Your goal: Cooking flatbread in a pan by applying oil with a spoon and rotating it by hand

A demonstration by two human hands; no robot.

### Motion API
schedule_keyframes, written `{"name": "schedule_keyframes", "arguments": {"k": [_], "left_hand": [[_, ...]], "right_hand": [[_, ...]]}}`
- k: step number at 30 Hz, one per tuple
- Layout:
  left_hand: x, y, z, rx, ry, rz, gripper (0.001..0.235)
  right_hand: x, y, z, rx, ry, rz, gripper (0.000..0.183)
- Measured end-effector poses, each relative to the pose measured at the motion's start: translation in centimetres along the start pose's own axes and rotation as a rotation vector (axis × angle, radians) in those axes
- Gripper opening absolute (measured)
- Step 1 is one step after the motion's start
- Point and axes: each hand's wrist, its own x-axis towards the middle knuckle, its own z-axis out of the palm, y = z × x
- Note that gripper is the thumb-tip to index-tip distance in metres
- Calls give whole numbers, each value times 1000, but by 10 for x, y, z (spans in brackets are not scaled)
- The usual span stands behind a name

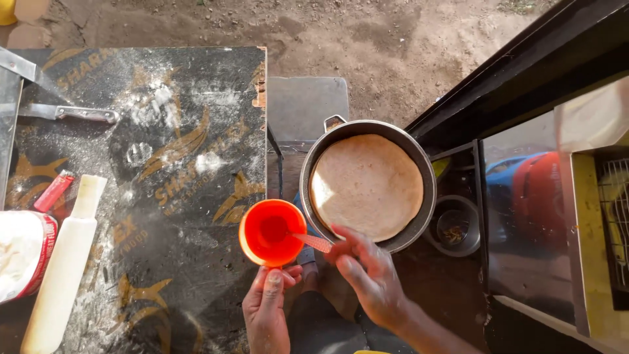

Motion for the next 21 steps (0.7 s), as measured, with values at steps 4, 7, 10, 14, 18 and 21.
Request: {"name": "schedule_keyframes", "arguments": {"k": [4, 7, 10, 14, 18, 21], "left_hand": [[-1, -4, 17, 82, -40, -91, 35], [-5, -1, 30, 201, -83, -116, 37], [-8, 3, 42, 192, -180, -75, 35], [-9, -1, 52, 216, -205, -61, 35], [-8, -2, 58, 233, -197, -33, 34], [-8, 6, 65, 255, -220, 15, 36]], "right_hand": [[-16, 0, 0, 275, 65, 12, 84], [-17, -2, -5, 337, 120, -17, 65], [-12, -18, -14, -44, 249, -130, 30], [-12, -37, -24, -218, 271, -367, 18], [-20, -34, -29, -178, 416, -398, 14], [-21, -28, -29, -136, 457, -345, 15]]}}
